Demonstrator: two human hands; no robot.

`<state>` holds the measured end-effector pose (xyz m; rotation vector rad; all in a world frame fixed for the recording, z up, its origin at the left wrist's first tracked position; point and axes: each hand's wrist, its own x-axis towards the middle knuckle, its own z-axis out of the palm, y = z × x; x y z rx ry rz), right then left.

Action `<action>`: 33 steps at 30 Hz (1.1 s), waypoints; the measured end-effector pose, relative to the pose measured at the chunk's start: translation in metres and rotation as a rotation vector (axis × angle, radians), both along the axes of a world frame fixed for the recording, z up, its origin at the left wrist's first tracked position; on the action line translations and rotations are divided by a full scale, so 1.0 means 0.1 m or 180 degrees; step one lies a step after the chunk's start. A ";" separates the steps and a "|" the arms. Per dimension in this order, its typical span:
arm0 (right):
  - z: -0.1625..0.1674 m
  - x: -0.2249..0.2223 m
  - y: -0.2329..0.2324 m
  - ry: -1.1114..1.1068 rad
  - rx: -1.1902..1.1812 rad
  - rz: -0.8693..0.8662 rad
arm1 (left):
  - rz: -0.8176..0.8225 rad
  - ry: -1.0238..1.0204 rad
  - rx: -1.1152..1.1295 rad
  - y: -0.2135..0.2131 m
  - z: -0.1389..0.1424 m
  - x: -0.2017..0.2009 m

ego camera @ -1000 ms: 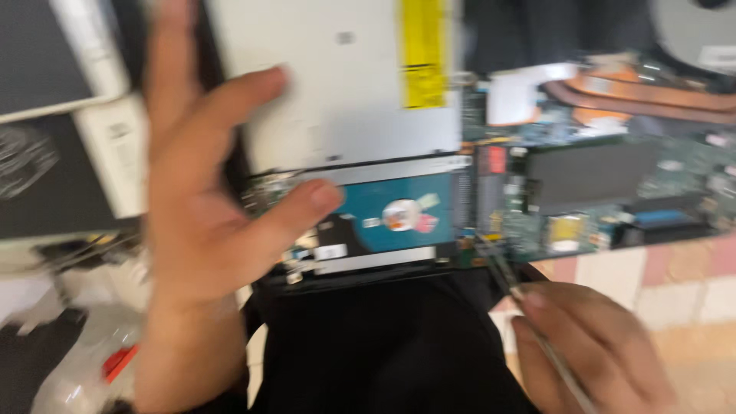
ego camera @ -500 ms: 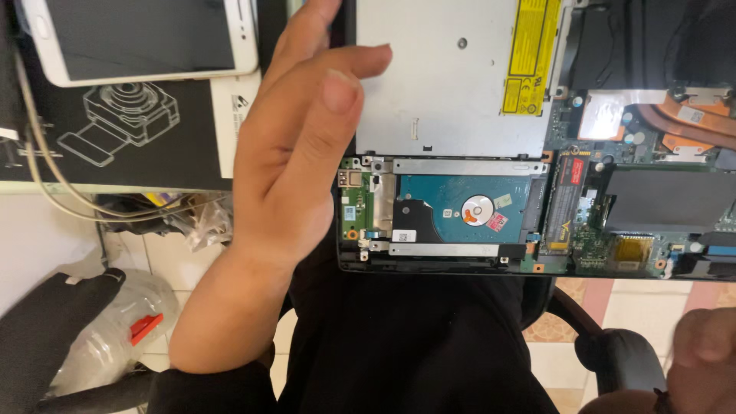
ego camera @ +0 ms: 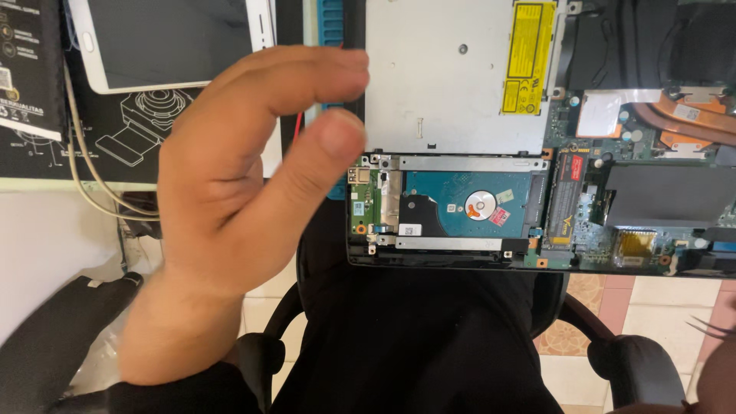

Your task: The person works on a disassembled laptop on a repair bench, prying at the hinge area with a spudger-like tool, then uses tweezers to grip and reseat a RAM module in the motherboard slot, pressing it into place by hand.

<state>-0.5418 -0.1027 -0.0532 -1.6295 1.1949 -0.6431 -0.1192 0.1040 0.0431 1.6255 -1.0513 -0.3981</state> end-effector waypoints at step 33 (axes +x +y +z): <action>0.42 0.42 0.48 -0.0643 0.0247 -0.0008 | -0.2364 -0.2279 0.0555 -0.78 -0.13 -0.37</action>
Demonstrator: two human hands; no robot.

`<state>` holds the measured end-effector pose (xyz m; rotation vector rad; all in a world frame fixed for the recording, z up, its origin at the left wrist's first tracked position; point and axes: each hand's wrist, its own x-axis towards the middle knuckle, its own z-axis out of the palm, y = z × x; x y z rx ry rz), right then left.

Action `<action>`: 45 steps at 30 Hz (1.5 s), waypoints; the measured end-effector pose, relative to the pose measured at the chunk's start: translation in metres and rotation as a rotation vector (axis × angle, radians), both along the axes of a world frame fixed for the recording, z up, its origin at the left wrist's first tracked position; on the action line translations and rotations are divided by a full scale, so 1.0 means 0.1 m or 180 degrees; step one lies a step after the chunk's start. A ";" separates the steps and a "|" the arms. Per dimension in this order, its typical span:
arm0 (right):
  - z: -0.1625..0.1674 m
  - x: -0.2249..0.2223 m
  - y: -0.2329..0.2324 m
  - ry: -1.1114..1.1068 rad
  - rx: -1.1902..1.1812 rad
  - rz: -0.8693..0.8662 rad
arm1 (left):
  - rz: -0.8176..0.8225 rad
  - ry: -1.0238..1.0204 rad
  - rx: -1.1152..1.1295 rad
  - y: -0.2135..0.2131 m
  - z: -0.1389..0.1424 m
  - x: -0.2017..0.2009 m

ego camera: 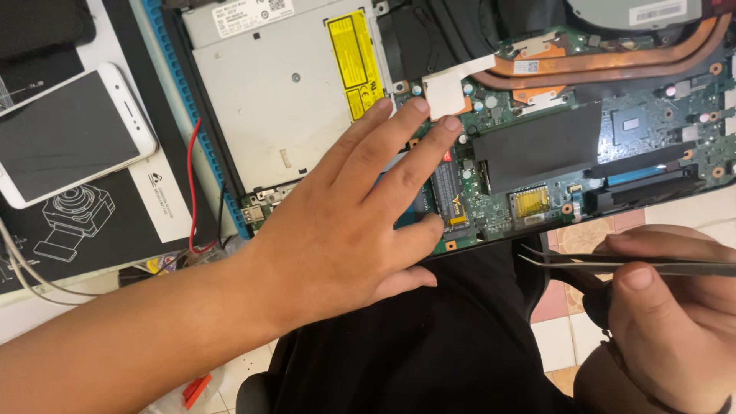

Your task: The person works on a disassembled laptop on a repair bench, prying at the hinge area with a spudger-like tool, then uses tweezers to grip and reseat a RAM module in the motherboard slot, pressing it into place by hand.

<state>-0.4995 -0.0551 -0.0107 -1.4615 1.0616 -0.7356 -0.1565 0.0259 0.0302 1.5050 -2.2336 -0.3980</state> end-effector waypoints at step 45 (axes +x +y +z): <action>0.43 0.87 -0.94 0.0348 0.0207 0.1822 | 0.0405 0.0172 0.0154 0.28 0.01 -0.02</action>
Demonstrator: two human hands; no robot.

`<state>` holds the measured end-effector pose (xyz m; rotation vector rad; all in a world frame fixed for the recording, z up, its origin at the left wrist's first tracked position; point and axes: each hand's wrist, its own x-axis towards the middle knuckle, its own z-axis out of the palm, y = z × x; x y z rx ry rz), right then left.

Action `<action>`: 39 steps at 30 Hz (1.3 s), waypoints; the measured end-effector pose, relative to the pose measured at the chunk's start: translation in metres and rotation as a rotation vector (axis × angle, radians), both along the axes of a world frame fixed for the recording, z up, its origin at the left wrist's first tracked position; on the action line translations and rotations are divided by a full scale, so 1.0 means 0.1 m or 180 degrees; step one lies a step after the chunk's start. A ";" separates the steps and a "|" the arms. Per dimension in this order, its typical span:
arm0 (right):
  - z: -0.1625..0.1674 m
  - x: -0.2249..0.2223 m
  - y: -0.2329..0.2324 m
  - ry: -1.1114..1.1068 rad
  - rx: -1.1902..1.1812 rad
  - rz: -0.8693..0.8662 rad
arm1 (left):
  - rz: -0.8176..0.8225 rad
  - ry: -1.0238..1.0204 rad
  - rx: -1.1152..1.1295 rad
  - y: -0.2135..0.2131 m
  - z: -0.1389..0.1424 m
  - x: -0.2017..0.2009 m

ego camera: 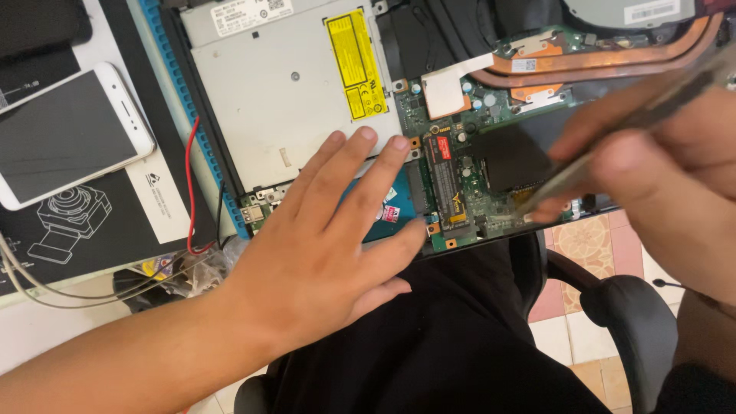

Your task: The person works on a disassembled laptop on a repair bench, prying at the hinge area with a spudger-like tool, then uses tweezers to grip and reseat a RAM module in the motherboard slot, pressing it into place by hand.

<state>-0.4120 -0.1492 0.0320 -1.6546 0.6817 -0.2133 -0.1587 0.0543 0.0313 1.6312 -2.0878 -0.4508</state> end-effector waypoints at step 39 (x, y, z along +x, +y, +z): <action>0.27 0.41 0.05 0.0650 -0.1375 0.0749 | 0.0640 -0.0011 -0.0236 0.26 0.23 0.01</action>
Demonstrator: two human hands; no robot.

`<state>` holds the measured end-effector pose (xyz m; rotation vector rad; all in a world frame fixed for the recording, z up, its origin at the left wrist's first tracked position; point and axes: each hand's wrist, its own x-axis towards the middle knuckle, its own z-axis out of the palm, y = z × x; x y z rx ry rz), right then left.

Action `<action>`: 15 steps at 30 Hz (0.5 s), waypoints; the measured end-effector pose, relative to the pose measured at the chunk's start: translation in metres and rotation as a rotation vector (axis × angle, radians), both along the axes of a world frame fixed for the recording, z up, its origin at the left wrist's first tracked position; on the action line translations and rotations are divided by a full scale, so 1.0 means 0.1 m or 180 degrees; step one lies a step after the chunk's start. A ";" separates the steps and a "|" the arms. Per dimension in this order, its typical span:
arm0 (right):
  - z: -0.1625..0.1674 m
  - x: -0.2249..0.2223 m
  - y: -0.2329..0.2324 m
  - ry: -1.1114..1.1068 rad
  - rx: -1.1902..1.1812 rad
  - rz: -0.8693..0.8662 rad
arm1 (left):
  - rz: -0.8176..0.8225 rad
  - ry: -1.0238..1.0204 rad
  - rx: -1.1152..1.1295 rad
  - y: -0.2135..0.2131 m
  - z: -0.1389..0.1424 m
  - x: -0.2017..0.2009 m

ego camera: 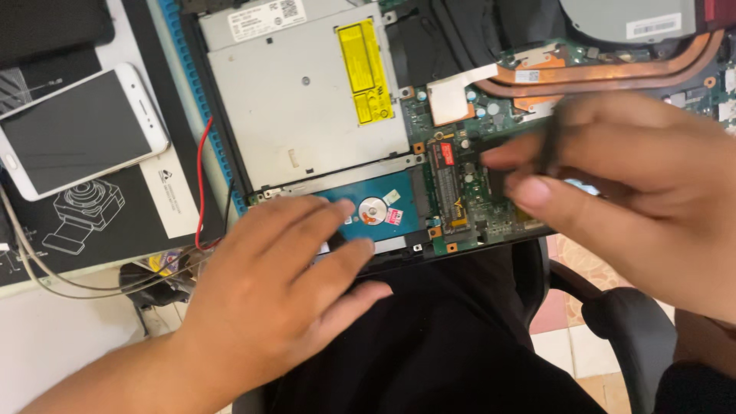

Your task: The person works on a disassembled laptop on a repair bench, prying at the hinge area with a spudger-like tool, then uses tweezers to grip and reseat a RAM module in the motherboard slot, pressing it into place by hand.

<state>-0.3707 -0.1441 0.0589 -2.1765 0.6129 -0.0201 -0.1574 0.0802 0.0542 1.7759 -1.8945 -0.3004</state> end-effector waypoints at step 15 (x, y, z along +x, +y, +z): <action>0.02 0.12 0.16 0.0060 -0.0758 0.0447 | -0.0155 0.0117 0.0011 -0.18 -0.06 0.01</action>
